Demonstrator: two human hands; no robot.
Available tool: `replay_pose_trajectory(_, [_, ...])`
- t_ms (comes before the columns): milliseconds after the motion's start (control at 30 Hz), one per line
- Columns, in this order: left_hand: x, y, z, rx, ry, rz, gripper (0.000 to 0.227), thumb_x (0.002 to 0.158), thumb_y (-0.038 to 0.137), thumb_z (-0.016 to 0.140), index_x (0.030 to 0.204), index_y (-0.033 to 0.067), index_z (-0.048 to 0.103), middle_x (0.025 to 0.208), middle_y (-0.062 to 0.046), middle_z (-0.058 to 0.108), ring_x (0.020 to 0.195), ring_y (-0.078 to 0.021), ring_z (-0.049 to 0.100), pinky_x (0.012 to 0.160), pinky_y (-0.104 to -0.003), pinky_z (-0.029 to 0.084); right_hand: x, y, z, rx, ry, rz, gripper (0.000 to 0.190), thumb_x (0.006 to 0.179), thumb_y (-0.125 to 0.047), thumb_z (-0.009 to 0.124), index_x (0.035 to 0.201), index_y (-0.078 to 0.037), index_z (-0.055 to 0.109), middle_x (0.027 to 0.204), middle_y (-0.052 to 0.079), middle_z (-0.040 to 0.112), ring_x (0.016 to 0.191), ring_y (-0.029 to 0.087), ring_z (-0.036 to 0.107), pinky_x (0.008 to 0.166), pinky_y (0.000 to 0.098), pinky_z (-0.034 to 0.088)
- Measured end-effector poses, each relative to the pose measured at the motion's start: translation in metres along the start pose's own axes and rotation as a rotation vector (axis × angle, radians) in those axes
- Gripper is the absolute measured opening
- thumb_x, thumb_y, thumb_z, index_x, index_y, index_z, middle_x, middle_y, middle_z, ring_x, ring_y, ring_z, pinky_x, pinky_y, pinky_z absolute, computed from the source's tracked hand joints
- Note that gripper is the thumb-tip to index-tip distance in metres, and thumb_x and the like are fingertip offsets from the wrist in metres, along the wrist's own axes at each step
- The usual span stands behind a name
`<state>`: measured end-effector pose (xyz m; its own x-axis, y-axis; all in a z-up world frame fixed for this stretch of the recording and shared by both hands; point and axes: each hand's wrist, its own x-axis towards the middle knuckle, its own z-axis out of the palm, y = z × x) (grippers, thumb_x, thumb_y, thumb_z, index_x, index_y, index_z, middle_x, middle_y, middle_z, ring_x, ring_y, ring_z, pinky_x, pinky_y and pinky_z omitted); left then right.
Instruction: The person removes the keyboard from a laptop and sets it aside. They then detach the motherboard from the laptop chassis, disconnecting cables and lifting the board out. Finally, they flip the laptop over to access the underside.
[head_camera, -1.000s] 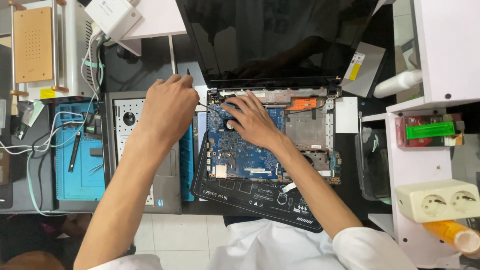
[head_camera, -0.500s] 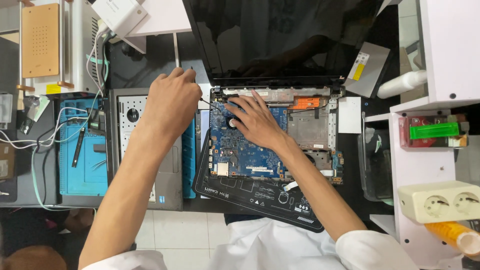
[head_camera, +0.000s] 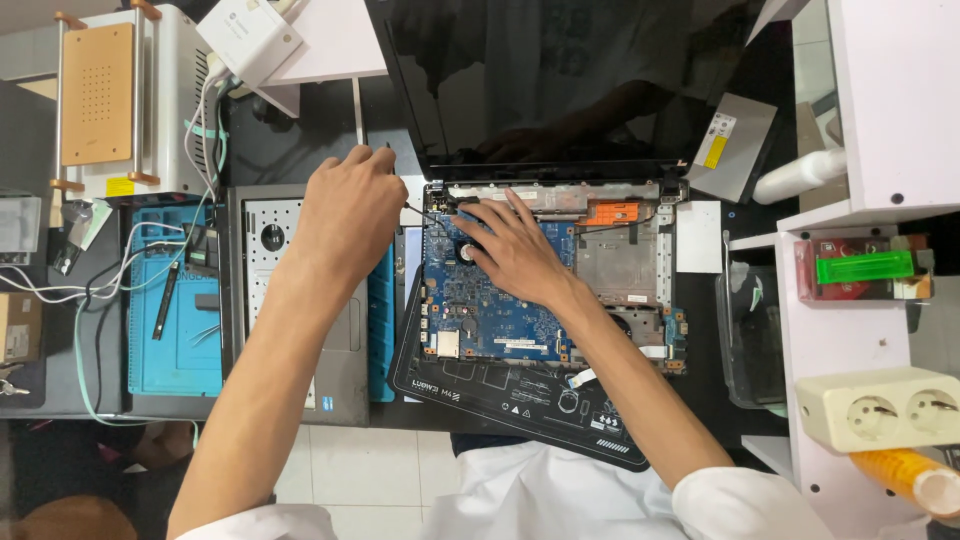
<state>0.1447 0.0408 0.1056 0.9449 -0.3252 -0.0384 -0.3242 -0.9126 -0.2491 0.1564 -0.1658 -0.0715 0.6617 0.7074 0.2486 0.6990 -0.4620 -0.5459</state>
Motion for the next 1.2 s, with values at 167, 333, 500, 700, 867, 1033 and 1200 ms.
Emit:
replay_pose_trajectory(167, [0.002, 0.003, -0.005, 0.005, -0.001, 0.007, 0.01, 0.076, 0.004, 0.068, 0.072, 0.0103, 0.075, 0.097, -0.006, 0.068, 0.101, -0.0244, 0.066, 0.081, -0.039, 0.052, 0.0, 0.0, -0.002, -0.009, -0.001, -0.002, 0.045, 0.101, -0.027, 0.061, 0.144, -0.014, 0.055, 0.148, 0.007, 0.052, 0.144, 0.025, 0.042, 0.129, 0.0534, 0.011])
replay_pose_trajectory(333, [0.003, 0.013, -0.016, 0.019, 0.011, 0.058, 0.009, 0.073, 0.003, 0.069, 0.07, 0.0091, 0.074, 0.098, -0.006, 0.068, 0.101, -0.0245, 0.066, 0.081, -0.039, 0.052, 0.0, -0.001, -0.004, -0.012, 0.005, -0.006, 0.045, 0.101, -0.027, 0.061, 0.144, -0.014, 0.055, 0.147, 0.007, 0.052, 0.144, 0.025, 0.042, 0.129, 0.0535, 0.011])
replay_pose_trajectory(500, [0.004, 0.018, -0.018, 0.031, 0.022, 0.1, 0.013, 0.069, 0.001, 0.072, 0.08, 0.0072, 0.074, 0.1, -0.007, 0.068, 0.101, -0.0239, 0.066, 0.081, -0.036, 0.054, 0.001, -0.003, -0.008, -0.022, 0.005, -0.006, 0.046, 0.1, -0.026, 0.062, 0.144, -0.014, 0.055, 0.147, 0.006, 0.052, 0.143, 0.026, 0.042, 0.128, 0.0523, 0.012])
replay_pose_trajectory(700, [0.012, 0.007, -0.005, -0.042, 0.047, 0.078, 0.02, 0.072, 0.002, 0.077, 0.091, 0.0065, 0.073, 0.098, -0.006, 0.071, 0.098, -0.0246, 0.069, 0.08, -0.037, 0.057, 0.0, -0.004, -0.011, -0.032, 0.006, -0.014, 0.047, 0.101, -0.027, 0.06, 0.145, -0.013, 0.054, 0.148, 0.006, 0.051, 0.144, 0.024, 0.042, 0.128, 0.0512, 0.014])
replay_pose_trajectory(867, [0.021, -0.004, -0.003, -0.089, -0.056, -0.009, 0.014, 0.081, 0.017, 0.079, 0.087, 0.005, 0.074, 0.097, -0.009, 0.073, 0.093, -0.0289, 0.07, 0.076, -0.039, 0.058, 0.0, -0.001, -0.007, -0.06, -0.024, -0.011, 0.046, 0.102, -0.028, 0.057, 0.146, -0.013, 0.054, 0.149, 0.006, 0.051, 0.145, 0.024, 0.04, 0.128, 0.0511, 0.013])
replay_pose_trajectory(1033, [0.018, 0.001, -0.001, -0.062, -0.123, -0.046, 0.016, 0.088, 0.02, 0.078, 0.084, 0.0052, 0.075, 0.098, -0.011, 0.073, 0.095, -0.03, 0.07, 0.077, -0.04, 0.058, 0.0, -0.002, -0.007, -0.061, -0.024, -0.003, 0.046, 0.103, -0.029, 0.056, 0.146, -0.013, 0.054, 0.149, 0.006, 0.05, 0.145, 0.024, 0.04, 0.128, 0.0514, 0.012])
replay_pose_trajectory(1200, [0.014, 0.016, -0.015, -0.111, 0.037, 0.071, 0.021, 0.077, -0.001, 0.072, 0.098, -0.0008, 0.068, 0.112, -0.011, 0.062, 0.106, -0.029, 0.066, 0.078, -0.036, 0.059, -0.003, -0.003, -0.008, -0.079, 0.013, -0.028, 0.048, 0.102, -0.028, 0.058, 0.147, -0.013, 0.053, 0.147, 0.006, 0.052, 0.143, 0.024, 0.041, 0.128, 0.0518, 0.015])
